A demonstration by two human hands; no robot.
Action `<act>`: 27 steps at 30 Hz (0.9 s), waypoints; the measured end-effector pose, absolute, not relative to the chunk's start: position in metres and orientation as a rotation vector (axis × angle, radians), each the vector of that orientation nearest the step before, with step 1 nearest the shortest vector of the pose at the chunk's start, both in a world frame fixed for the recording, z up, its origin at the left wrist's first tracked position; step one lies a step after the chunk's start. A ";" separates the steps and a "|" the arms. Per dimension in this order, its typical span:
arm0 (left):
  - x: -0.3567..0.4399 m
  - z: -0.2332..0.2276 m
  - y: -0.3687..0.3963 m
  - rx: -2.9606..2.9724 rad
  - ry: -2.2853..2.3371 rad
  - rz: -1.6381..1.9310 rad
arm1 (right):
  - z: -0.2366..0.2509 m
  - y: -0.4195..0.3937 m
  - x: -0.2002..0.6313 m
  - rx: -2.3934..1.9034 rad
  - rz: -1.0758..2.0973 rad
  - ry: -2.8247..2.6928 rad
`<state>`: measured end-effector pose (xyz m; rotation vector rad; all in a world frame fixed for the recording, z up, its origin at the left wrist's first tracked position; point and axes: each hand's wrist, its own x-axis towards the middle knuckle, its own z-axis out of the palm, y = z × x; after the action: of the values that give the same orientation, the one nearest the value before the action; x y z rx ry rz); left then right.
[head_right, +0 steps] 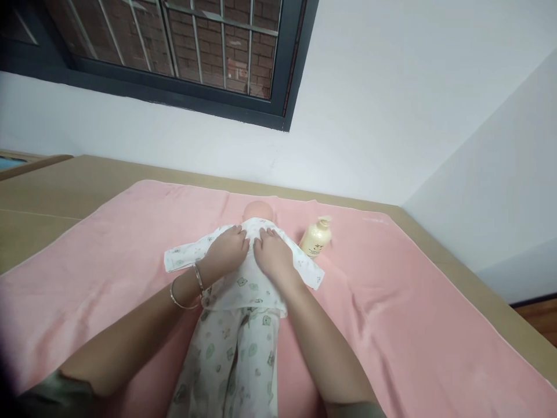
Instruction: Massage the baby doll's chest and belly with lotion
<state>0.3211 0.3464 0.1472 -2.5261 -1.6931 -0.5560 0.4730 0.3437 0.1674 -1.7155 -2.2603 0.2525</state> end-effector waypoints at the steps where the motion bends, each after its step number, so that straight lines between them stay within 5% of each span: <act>1: 0.325 0.147 0.341 -2.514 -1.676 -0.499 | 0.166 0.350 0.478 -1.692 0.296 -2.250; 15: 0.316 0.121 0.368 -2.485 -2.047 -0.810 | 0.153 0.317 0.445 -1.758 -0.110 -2.369; 27: 0.320 0.114 0.361 -2.477 -1.901 -0.757 | 0.152 0.360 0.480 -1.732 0.342 -2.243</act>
<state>0.3204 0.3611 0.1142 -2.4770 -1.9007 -0.7566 0.4801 0.3601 0.1523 -1.7321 -2.2434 0.3424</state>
